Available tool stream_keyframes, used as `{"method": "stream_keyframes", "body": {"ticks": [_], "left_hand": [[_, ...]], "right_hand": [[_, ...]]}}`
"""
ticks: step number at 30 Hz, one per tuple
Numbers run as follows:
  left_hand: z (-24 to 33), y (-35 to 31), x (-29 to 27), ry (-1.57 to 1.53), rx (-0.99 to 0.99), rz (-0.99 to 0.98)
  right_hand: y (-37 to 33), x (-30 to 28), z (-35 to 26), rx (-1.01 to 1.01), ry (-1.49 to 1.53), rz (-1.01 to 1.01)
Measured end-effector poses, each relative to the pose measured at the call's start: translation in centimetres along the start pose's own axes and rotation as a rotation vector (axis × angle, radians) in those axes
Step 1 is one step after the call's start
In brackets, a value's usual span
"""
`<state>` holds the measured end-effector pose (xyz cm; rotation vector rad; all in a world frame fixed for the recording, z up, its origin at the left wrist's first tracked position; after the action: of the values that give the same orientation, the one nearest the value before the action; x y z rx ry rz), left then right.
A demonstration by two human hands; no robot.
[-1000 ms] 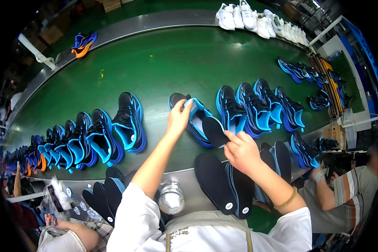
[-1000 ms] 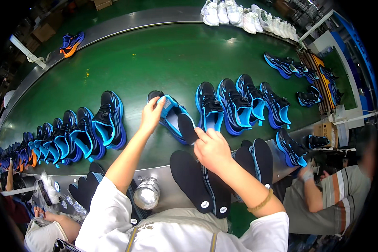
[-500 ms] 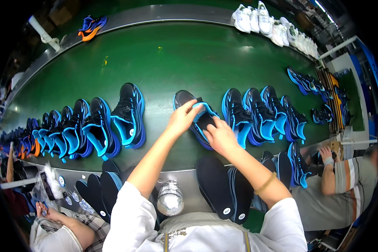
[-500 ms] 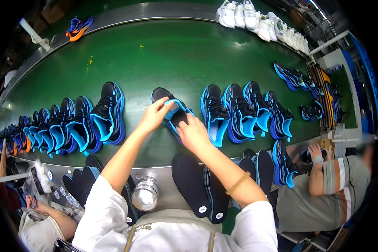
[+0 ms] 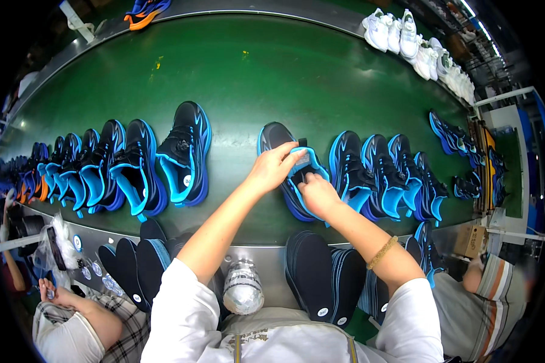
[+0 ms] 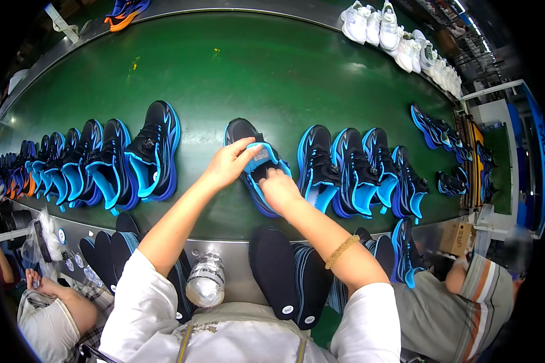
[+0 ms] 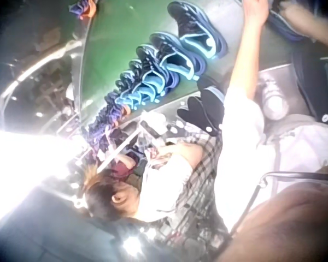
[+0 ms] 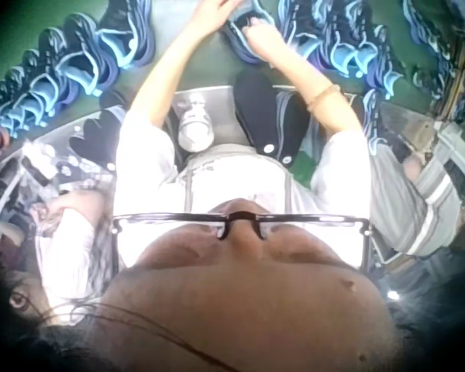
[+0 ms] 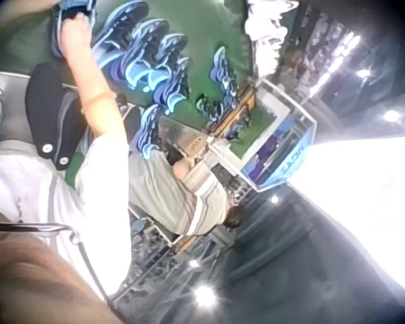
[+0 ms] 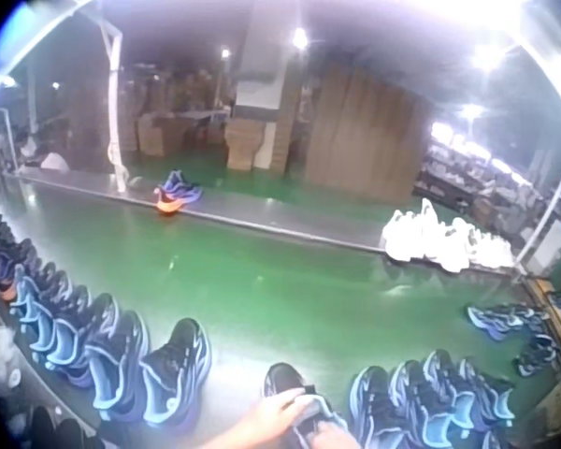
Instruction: The person places insoles into a series of shoes on a conveyor belt by hand, handling each shoe one at a time and smoothing the insoles inside.
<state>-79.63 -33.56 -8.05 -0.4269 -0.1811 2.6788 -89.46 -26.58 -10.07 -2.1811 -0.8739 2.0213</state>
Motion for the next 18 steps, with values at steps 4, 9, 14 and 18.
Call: {"method": "stream_keyframes", "body": {"ticks": [4,9,14,18], "left_hand": [[-0.1,0.0,0.0,-0.011,0.024,-0.026],[-0.9,0.2,0.4,-0.067,0.015,-0.041],[-0.7,0.5,0.4,-0.021,0.157,0.129],[-0.8,-0.1,-0.3,0.006,0.286,0.240]], "right_hand": [[1.0,1.7,0.3,-0.009,-0.172,-0.154],[1.3,3.0,0.1,-0.105,-0.384,-0.315],[1.3,2.1,-0.1,-0.265,-0.406,-0.205],[-2.0,-0.7,-1.5,-0.332,-0.237,-0.559]]}}
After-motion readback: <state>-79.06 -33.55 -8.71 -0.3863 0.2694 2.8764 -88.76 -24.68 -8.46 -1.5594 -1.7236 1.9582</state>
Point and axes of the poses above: each hand's wrist, its own y-axis towards the middle knuckle, its own x-axis out of the palm, z = x × y, the point moved 7 cm from there along y, towards the middle knuckle, and after that the axes turned 1 degree about -y, right-handed, at the moved point
